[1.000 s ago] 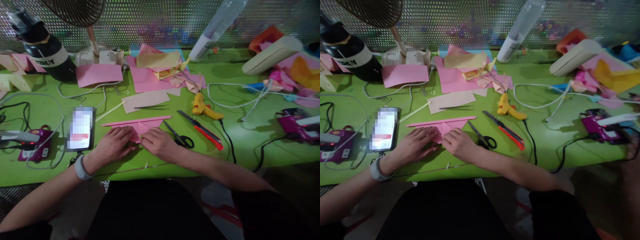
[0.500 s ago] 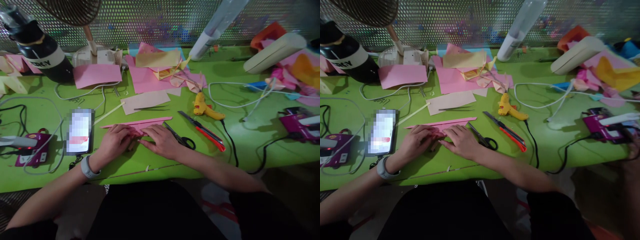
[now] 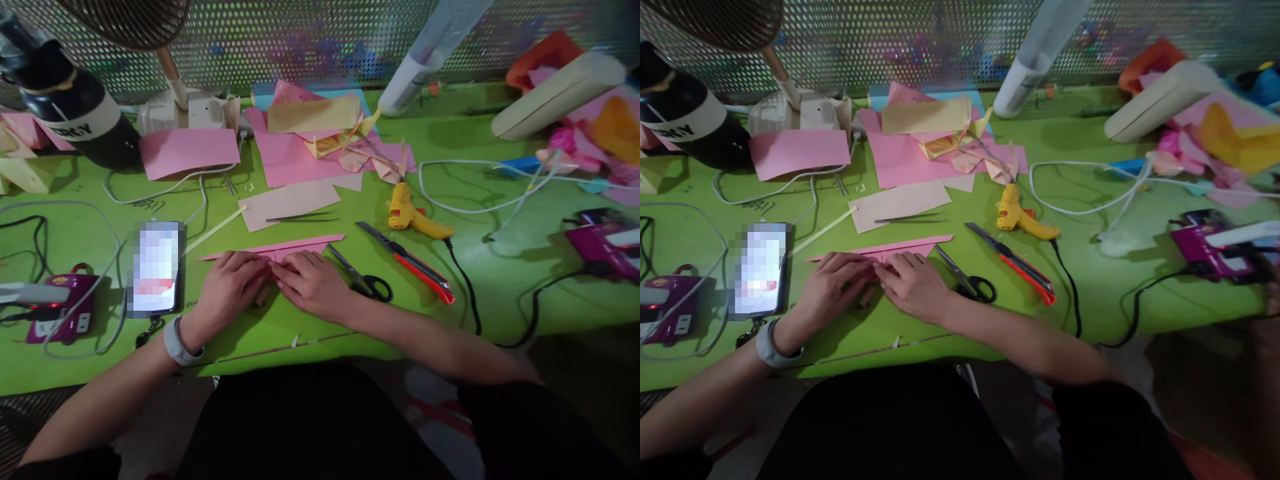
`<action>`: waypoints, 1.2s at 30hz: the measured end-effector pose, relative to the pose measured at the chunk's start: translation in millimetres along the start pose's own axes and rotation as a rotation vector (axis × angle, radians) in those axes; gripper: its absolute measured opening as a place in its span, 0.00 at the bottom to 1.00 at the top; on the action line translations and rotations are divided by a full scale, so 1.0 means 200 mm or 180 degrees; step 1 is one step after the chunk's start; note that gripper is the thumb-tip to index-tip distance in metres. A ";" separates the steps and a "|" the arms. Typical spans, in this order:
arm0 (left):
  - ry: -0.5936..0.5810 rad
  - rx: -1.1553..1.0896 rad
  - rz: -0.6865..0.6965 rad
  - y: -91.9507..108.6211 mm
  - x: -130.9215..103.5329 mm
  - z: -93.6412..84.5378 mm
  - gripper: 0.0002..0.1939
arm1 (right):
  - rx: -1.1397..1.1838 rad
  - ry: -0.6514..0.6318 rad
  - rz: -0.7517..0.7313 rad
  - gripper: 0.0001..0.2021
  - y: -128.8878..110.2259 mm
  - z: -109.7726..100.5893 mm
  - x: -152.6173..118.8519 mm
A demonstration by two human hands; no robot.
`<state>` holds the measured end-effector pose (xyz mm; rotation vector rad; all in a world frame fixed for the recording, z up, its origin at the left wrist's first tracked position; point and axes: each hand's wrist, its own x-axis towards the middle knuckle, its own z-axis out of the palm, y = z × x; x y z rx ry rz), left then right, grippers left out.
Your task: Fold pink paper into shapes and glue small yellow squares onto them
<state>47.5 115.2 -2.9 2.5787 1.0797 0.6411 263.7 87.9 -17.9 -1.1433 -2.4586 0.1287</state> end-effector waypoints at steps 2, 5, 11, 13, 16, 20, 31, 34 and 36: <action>-0.0050 0.0055 0.0036 0.01 -0.01 0.00 0.11 | -0.0064 -0.0016 0.0028 0.15 -0.01 0.00 0.00; -0.0015 0.0244 0.0149 0.03 -0.02 -0.01 0.11 | -0.0060 -0.0035 0.0013 0.14 -0.01 0.00 0.00; 0.0080 0.0855 0.0950 0.04 -0.05 -0.03 0.12 | -0.0102 0.0043 0.0043 0.14 -0.01 0.01 0.01; -0.0047 0.0991 0.1141 0.04 -0.07 -0.03 0.13 | -0.0095 0.0125 0.0055 0.15 -0.01 0.01 0.01; -0.0094 0.1138 0.1169 0.04 -0.08 -0.03 0.13 | -0.0013 0.0159 0.0078 0.15 -0.02 -0.01 0.00; -0.0165 0.1133 0.1097 0.04 -0.08 -0.02 0.15 | -0.0042 0.0018 0.0034 0.14 -0.03 -0.06 -0.03; -0.0407 0.0796 0.0682 0.03 -0.05 0.03 0.19 | -0.0015 0.0058 0.0130 0.15 0.00 -0.05 0.00; -0.0415 0.0739 0.0671 0.03 -0.04 0.03 0.20 | -0.0047 0.0031 0.0197 0.15 0.00 -0.04 0.00; -0.0367 0.0725 0.0698 0.04 -0.04 0.03 0.20 | -0.0097 0.0064 0.0197 0.15 -0.01 -0.04 0.00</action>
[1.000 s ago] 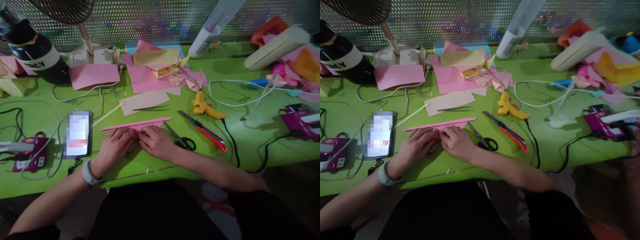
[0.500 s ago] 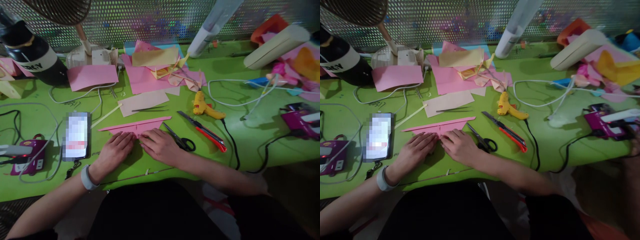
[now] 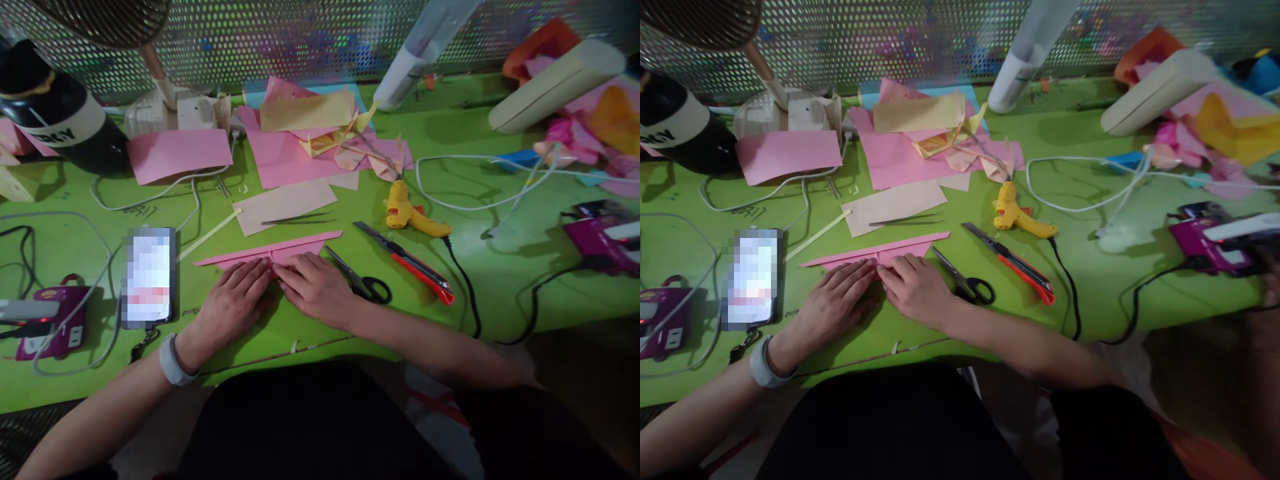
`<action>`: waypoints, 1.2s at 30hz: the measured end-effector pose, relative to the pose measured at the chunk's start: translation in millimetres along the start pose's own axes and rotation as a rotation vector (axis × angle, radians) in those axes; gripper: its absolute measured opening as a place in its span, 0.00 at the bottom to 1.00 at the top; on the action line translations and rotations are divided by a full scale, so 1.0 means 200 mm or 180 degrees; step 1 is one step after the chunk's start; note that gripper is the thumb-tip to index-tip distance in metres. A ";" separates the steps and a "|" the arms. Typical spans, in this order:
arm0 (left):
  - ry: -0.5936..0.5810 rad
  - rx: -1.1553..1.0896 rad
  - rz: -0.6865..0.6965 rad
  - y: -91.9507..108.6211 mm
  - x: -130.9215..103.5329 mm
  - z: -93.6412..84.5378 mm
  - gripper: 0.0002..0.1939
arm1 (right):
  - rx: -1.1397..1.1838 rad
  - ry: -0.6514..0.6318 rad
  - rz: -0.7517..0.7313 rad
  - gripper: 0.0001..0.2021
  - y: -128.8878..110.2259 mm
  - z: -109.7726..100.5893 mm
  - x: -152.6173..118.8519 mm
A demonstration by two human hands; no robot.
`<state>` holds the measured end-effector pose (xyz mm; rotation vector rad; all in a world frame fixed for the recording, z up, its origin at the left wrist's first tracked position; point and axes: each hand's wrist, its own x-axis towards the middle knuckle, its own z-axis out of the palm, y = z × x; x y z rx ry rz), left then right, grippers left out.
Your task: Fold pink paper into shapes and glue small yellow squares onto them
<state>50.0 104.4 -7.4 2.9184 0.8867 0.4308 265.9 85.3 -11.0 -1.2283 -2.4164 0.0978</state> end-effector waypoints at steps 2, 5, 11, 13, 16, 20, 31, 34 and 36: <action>0.0034 0.0001 -0.0001 0.00 0.00 0.00 0.21 | -0.0021 0.0032 -0.0013 0.16 0.00 0.01 0.00; 0.0046 -0.0017 0.0015 0.00 -0.01 0.00 0.22 | 0.0021 -0.0015 0.0045 0.15 0.00 0.01 0.00; 0.0027 0.0021 0.0033 -0.01 -0.02 0.01 0.24 | 0.0156 -0.0052 0.0110 0.14 0.01 0.01 0.00; 0.0031 0.0091 -0.0025 -0.01 -0.02 0.02 0.26 | 0.0185 -0.0006 0.0105 0.14 0.01 0.01 0.00; -0.0030 0.0172 -0.0138 0.00 -0.02 0.02 0.28 | 0.0239 0.0044 0.0116 0.14 0.01 0.01 0.00; -0.0039 0.0299 -0.0108 0.00 -0.02 0.02 0.28 | 0.0309 0.0106 0.0100 0.14 0.02 0.00 -0.01; -0.0158 0.0325 0.0072 -0.03 -0.04 -0.01 0.33 | 0.0202 0.0155 -0.0062 0.11 0.03 -0.04 -0.01; -0.0198 0.0248 0.0103 -0.04 -0.05 0.00 0.33 | 0.0005 0.0029 -0.0076 0.12 0.02 -0.05 -0.02; -0.0228 0.0209 0.0169 -0.04 -0.05 0.00 0.33 | -0.0112 -0.0042 -0.0071 0.12 0.01 -0.05 -0.02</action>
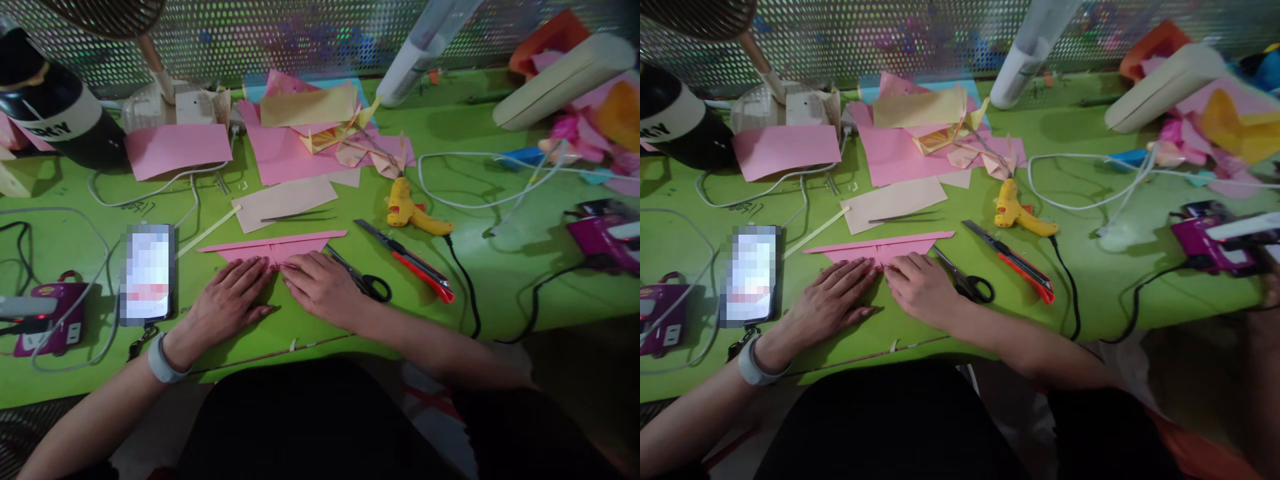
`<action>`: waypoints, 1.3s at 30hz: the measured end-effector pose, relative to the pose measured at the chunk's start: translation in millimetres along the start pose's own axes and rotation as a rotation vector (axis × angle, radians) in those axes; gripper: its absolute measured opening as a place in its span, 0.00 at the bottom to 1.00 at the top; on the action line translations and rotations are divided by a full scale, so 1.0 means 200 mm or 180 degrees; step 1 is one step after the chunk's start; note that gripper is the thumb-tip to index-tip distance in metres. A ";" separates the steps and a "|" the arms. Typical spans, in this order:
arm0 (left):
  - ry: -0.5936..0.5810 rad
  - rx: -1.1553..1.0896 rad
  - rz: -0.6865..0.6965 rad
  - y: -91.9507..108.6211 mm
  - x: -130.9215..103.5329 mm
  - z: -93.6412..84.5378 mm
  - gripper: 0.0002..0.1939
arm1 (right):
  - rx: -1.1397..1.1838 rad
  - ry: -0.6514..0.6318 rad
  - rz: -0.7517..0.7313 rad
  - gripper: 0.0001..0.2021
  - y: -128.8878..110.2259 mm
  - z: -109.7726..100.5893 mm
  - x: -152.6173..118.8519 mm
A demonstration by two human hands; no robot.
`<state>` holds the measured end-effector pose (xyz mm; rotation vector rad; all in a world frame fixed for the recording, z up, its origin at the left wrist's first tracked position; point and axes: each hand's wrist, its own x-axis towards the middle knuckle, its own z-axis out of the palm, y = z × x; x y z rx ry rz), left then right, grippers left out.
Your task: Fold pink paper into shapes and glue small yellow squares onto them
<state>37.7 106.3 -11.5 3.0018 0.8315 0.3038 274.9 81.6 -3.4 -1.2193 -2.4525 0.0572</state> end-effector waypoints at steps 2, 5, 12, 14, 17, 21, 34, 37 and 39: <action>-0.0033 -0.0054 0.0032 -0.01 0.00 0.00 0.35 | -0.0083 -0.0012 0.0015 0.12 0.00 0.00 0.00; -0.0101 -0.0185 0.0000 -0.01 0.01 0.00 0.38 | -0.0139 -0.0001 0.0062 0.13 0.00 0.01 -0.01; -0.0218 -0.0432 -0.0087 -0.03 0.03 -0.02 0.42 | 0.0004 -0.0134 0.0174 0.14 0.01 0.02 -0.01; -0.0320 -0.0465 -0.0086 -0.04 0.04 -0.03 0.43 | -0.0002 -0.0141 0.0130 0.14 0.01 0.02 -0.01; -0.0454 -0.0531 -0.0044 -0.06 0.05 -0.05 0.43 | -0.0023 -0.0147 0.0089 0.14 0.03 0.02 -0.01; -0.0486 -0.0580 -0.0045 -0.07 0.05 -0.06 0.43 | -0.0077 -0.0077 -0.0015 0.15 0.06 0.03 -0.02; -0.0378 -0.0537 -0.0077 -0.06 0.06 -0.04 0.42 | -0.0060 -0.0025 -0.0137 0.15 0.11 0.04 -0.02; -0.0285 -0.0551 -0.0076 -0.06 0.06 -0.04 0.42 | -0.0015 -0.0060 -0.0064 0.15 0.11 0.04 -0.02; -0.0267 -0.0544 -0.0034 -0.06 0.06 -0.04 0.43 | -0.0018 -0.0092 -0.0049 0.16 0.11 0.03 -0.02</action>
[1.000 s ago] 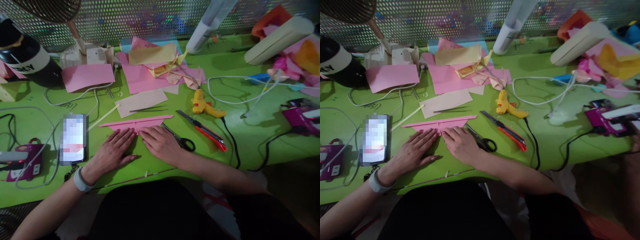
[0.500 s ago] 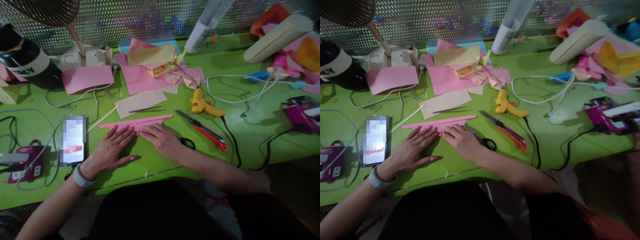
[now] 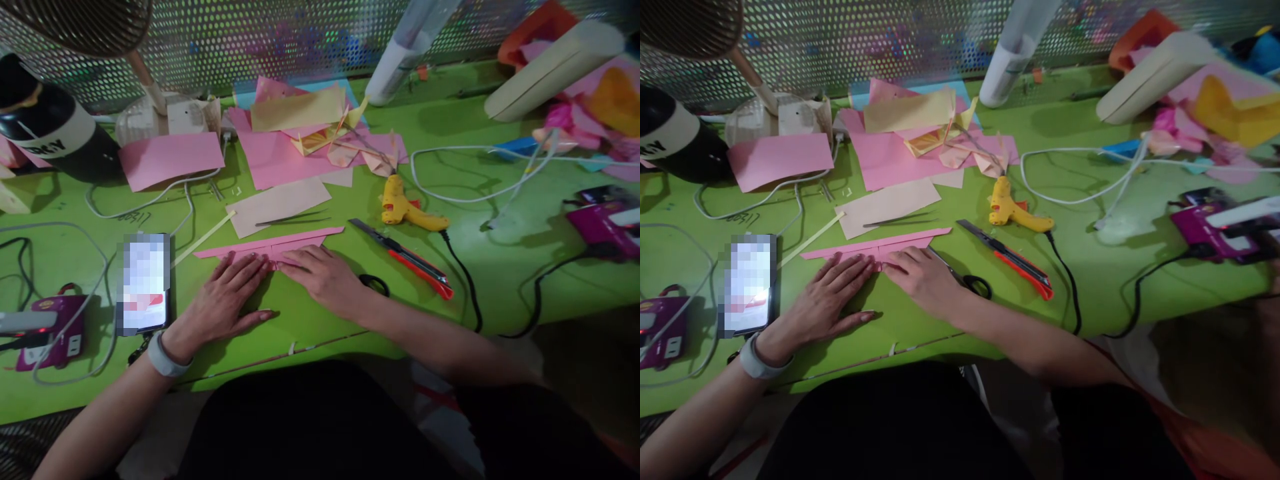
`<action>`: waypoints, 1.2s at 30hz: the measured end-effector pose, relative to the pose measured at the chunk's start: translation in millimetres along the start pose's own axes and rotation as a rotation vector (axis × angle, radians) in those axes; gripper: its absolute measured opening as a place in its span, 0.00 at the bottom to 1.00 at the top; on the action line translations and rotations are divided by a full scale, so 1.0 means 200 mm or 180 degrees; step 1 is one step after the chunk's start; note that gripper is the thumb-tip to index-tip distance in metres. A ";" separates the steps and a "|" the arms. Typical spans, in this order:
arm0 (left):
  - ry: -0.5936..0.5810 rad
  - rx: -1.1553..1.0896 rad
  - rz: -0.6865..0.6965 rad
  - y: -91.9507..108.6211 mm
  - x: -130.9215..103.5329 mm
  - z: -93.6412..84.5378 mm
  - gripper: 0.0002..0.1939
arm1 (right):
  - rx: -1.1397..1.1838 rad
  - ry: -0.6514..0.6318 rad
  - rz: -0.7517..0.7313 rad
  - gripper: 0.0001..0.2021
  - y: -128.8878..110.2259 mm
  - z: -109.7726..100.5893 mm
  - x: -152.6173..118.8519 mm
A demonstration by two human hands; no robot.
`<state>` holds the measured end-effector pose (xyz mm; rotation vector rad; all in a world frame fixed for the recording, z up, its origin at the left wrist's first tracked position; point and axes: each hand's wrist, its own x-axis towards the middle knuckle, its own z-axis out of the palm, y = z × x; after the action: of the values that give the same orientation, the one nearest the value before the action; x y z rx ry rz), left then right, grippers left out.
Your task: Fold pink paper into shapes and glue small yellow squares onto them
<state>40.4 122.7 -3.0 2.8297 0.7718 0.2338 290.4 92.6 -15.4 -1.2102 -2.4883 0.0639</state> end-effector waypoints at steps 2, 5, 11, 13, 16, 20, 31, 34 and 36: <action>0.0003 0.0056 0.0026 0.00 0.00 0.00 0.44 | -0.0016 -0.0032 -0.0013 0.16 0.00 -0.01 0.00; -0.0038 0.0178 0.0015 0.01 0.00 0.01 0.43 | -0.0056 -0.0017 -0.0067 0.16 0.00 -0.01 0.00; -0.0005 0.0147 0.0037 0.01 0.00 0.02 0.43 | 0.0041 -0.0049 -0.0039 0.16 0.00 -0.01 0.01; -0.0006 0.0093 0.0038 0.01 0.00 0.02 0.43 | 0.0038 -0.0042 -0.0033 0.16 0.00 -0.01 0.00; -0.0031 0.0046 0.0076 0.00 0.00 0.01 0.44 | -0.0001 -0.0025 -0.0010 0.16 0.00 -0.01 0.00; -0.0089 0.0055 0.0095 0.00 0.01 0.01 0.43 | -0.0092 -0.0002 -0.0032 0.16 0.00 0.00 0.00; -0.0167 -0.0018 0.0090 -0.01 0.00 0.00 0.44 | -0.0179 -0.0009 -0.0066 0.15 0.00 -0.01 0.00; -0.0190 -0.0017 0.0095 -0.01 0.00 0.00 0.44 | -0.0166 0.0058 -0.0078 0.15 0.00 -0.01 0.01; -0.0185 -0.0004 0.0099 -0.01 0.00 0.00 0.44 | -0.0144 0.0108 -0.0081 0.15 -0.01 -0.01 0.01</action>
<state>39.9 124.8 -4.1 2.8354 0.7159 0.1558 289.4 92.7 -13.2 -1.1874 -2.4875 -0.0194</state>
